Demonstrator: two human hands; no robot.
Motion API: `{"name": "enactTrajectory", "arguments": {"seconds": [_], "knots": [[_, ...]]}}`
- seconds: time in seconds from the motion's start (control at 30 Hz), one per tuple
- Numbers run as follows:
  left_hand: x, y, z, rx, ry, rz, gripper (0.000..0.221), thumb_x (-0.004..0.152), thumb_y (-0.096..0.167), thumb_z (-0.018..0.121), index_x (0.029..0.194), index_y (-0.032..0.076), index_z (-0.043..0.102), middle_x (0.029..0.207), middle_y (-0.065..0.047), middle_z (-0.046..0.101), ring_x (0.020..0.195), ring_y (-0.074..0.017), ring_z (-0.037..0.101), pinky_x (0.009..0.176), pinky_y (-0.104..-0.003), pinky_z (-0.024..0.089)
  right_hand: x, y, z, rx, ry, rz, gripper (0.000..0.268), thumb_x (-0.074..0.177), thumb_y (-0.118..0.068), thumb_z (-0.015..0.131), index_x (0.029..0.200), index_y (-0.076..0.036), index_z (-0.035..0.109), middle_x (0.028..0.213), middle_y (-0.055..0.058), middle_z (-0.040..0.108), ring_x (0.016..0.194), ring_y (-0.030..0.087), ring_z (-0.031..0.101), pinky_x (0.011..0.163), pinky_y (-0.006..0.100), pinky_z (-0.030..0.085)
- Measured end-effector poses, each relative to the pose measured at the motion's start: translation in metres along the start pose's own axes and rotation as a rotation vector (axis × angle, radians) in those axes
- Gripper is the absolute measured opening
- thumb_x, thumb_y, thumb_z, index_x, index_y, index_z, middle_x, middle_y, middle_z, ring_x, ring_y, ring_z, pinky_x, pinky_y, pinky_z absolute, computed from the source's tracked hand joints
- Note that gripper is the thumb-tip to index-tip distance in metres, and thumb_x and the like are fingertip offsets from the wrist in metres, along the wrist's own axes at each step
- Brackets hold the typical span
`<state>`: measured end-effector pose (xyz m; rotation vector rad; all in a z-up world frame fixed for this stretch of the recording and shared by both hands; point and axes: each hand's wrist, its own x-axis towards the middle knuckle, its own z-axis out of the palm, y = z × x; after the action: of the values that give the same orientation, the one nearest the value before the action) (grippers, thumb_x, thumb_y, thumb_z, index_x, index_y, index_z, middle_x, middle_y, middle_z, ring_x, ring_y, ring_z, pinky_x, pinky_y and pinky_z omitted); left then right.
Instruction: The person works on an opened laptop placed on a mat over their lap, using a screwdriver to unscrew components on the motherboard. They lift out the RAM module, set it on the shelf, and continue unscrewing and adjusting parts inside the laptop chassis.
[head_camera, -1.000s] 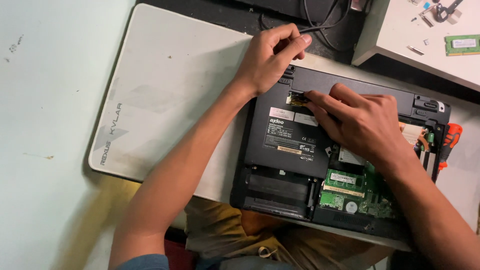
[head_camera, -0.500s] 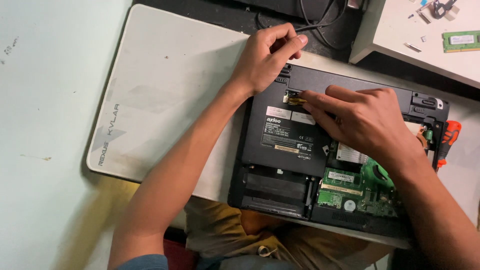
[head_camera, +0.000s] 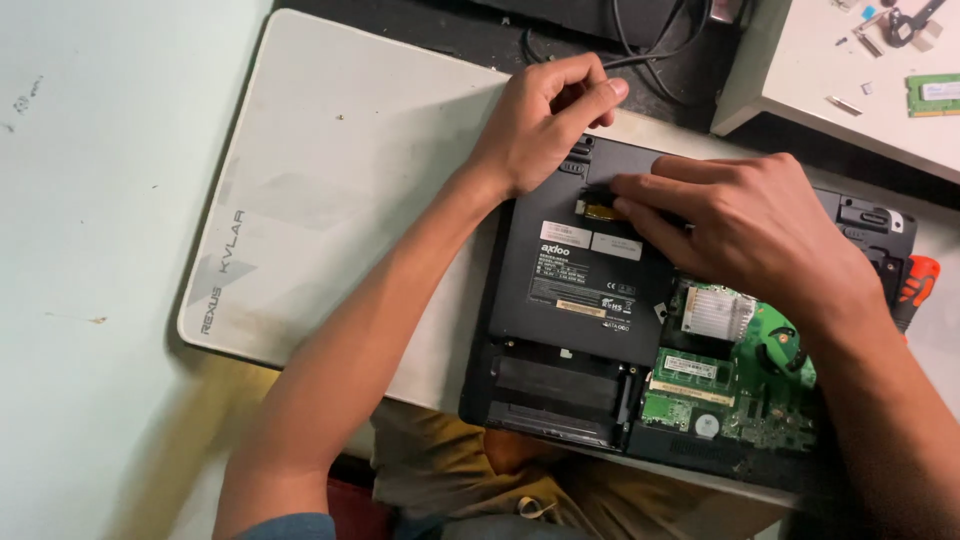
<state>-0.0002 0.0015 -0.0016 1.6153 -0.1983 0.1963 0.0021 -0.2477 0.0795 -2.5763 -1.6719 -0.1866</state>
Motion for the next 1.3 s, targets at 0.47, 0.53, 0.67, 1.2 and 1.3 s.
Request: {"name": "enactTrajectory", "arguments": {"seconds": [0.47,0.53,0.67,1.2,1.3], "knots": [[0.001,0.003,0.0,-0.008,-0.024,-0.003,0.034,0.111,0.039,0.066,0.084,0.017,0.066,0.08,0.007,0.066,0.076,-0.0047,0.056,0.074,-0.026,0.046,-0.016,0.011,0.019,0.039,-0.027,0.102,0.015,0.128,-0.03,0.066,0.122,-0.023,0.078,0.096,0.002,0.082,0.068,0.034,0.071,0.054,0.047,0.04],[0.0,0.003,0.0,-0.004,-0.026,0.007,0.034,0.111,0.039,0.066,0.085,0.017,0.066,0.08,0.007,0.065,0.075,-0.0046,0.054,0.073,-0.026,0.045,-0.019,0.01,0.02,0.012,0.058,0.075,0.013,0.13,-0.028,0.07,0.124,-0.023,0.081,0.099,-0.001,0.082,0.07,0.029,0.072,0.053,0.044,0.041],[-0.001,0.001,0.0,0.013,-0.025,0.023,0.035,0.112,0.039,0.066,0.084,0.017,0.066,0.079,0.007,0.062,0.074,-0.0051,0.052,0.072,-0.027,0.043,-0.02,0.001,0.024,-0.064,0.172,-0.039,0.011,0.126,-0.025,0.08,0.134,-0.023,0.087,0.094,-0.005,0.072,0.071,0.017,0.071,0.05,0.038,0.043],[0.0,-0.001,0.0,0.012,-0.028,0.025,0.035,0.11,0.041,0.065,0.084,0.018,0.065,0.078,0.008,0.061,0.073,-0.0053,0.051,0.072,-0.027,0.043,-0.035,-0.049,0.015,-0.343,0.087,0.029,0.02,0.126,-0.028,0.084,0.143,-0.024,0.075,0.087,-0.005,0.06,0.067,0.01,0.073,0.042,0.031,0.046],[0.001,-0.003,0.001,0.02,-0.033,0.028,0.035,0.111,0.042,0.065,0.084,0.018,0.066,0.078,0.007,0.061,0.073,-0.0055,0.051,0.072,-0.028,0.043,-0.036,-0.044,0.018,-0.303,0.059,0.025,0.032,0.124,-0.031,0.082,0.154,-0.019,0.077,0.088,-0.004,0.064,0.063,0.011,0.071,0.04,0.03,0.048]]}}
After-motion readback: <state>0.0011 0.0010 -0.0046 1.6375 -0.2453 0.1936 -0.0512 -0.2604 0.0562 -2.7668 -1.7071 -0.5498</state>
